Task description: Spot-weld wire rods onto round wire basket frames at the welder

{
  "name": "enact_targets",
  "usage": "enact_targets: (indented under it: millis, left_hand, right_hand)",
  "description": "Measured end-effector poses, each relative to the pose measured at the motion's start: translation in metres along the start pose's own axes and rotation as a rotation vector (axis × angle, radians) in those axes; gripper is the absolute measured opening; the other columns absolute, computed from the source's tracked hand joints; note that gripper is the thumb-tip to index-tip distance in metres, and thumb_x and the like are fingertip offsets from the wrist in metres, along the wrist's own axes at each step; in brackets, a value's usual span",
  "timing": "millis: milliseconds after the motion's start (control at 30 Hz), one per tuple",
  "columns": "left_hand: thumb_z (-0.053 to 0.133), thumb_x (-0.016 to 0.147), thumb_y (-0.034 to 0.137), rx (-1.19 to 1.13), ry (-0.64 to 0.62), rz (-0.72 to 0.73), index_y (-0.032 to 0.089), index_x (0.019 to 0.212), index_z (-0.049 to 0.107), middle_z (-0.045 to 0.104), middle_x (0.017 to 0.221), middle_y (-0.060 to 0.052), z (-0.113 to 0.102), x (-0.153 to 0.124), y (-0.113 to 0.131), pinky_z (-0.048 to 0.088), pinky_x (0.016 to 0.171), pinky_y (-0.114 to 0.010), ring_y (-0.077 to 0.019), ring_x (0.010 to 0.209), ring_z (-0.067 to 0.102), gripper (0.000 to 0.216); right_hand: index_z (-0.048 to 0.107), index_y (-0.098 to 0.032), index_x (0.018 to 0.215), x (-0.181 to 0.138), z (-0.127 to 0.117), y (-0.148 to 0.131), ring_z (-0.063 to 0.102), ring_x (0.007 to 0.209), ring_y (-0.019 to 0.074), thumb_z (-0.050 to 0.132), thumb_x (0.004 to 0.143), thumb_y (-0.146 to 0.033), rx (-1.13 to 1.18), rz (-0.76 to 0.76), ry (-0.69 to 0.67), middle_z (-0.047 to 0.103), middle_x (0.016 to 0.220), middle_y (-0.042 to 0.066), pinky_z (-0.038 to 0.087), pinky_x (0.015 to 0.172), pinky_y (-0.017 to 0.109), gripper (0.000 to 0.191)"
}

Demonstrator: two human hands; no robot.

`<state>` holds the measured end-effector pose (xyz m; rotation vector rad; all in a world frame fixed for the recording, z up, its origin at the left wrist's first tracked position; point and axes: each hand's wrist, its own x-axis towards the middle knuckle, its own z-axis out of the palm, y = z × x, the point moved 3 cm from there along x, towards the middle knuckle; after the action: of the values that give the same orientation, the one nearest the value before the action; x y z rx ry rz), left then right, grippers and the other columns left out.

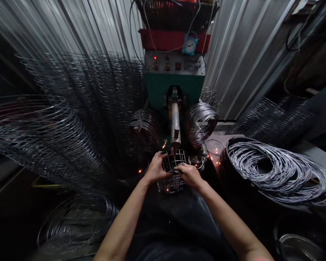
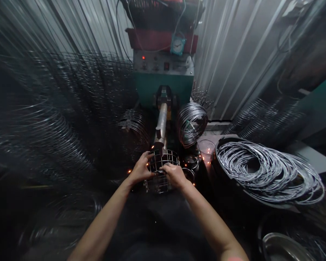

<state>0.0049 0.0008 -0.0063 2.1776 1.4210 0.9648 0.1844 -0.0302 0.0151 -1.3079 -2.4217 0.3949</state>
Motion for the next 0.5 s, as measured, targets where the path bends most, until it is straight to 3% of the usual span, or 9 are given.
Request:
enact_targets:
  millis: [133, 267, 367, 433, 500]
  left_hand:
    - [0.082, 0.043, 0.031, 0.014, 0.017, -0.036, 0.011, 0.117, 0.053, 0.046, 0.127, -0.018, -0.003, 0.015, -0.002, 0.036, 0.104, -0.048, -0.0359, 0.124, 0.041, 0.082]
    - [0.083, 0.042, 0.034, 0.035, 0.02, -0.063, 0.014, 0.118, 0.052, 0.045, 0.128, -0.016, -0.003, 0.019, -0.002, 0.037, 0.103, -0.047, -0.0346, 0.122, 0.043, 0.085]
    - [0.083, 0.042, 0.032, 0.072, 0.057, -0.08, 0.013, 0.122, 0.048, 0.037, 0.136, -0.017, -0.003, 0.017, -0.002, 0.032, 0.107, -0.048, -0.0361, 0.129, 0.034, 0.089]
    - [0.084, 0.042, 0.032, 0.08, 0.07, -0.068, 0.014, 0.123, 0.047, 0.035, 0.138, -0.017, -0.003, 0.016, -0.001, 0.029, 0.108, -0.049, -0.0365, 0.131, 0.03, 0.09]
    - [0.084, 0.042, 0.032, 0.085, 0.059, -0.061, 0.013, 0.123, 0.047, 0.034, 0.138, -0.018, -0.004, 0.015, 0.001, 0.028, 0.108, -0.049, -0.0367, 0.132, 0.029, 0.091]
  right_hand:
    - [0.067, -0.024, 0.103, 0.016, -0.002, 0.002, 0.062, 0.093, 0.0157, 0.057, 0.083, -0.012, -0.003, 0.069, 0.049, 0.065, 0.104, 0.004, 0.047, 0.077, 0.023, 0.026]
    - [0.063, -0.026, 0.109, 0.003, -0.004, 0.006, 0.061, 0.092, 0.0158, 0.061, 0.08, -0.019, 0.141, 0.156, 0.244, 0.06, 0.109, 0.004, 0.048, 0.078, 0.025, 0.029]
    - [0.062, -0.022, 0.106, -0.028, 0.001, 0.014, 0.059, 0.091, 0.0184, 0.063, 0.078, -0.031, 0.457, 0.259, 0.38, 0.061, 0.102, 0.006, 0.048, 0.079, 0.029, 0.03]
    - [0.061, -0.019, 0.096, -0.05, 0.011, 0.023, 0.058, 0.078, 0.0172, 0.061, 0.076, -0.039, 0.738, 0.43, 0.354, 0.061, 0.086, 0.004, 0.048, 0.066, 0.028, 0.028]
    - [0.059, -0.018, 0.09, -0.07, 0.024, 0.032, 0.05, 0.059, 0.0123, 0.061, 0.073, -0.043, 1.039, 0.647, 0.285, 0.055, 0.069, 0.0, 0.039, 0.048, 0.021, 0.03]
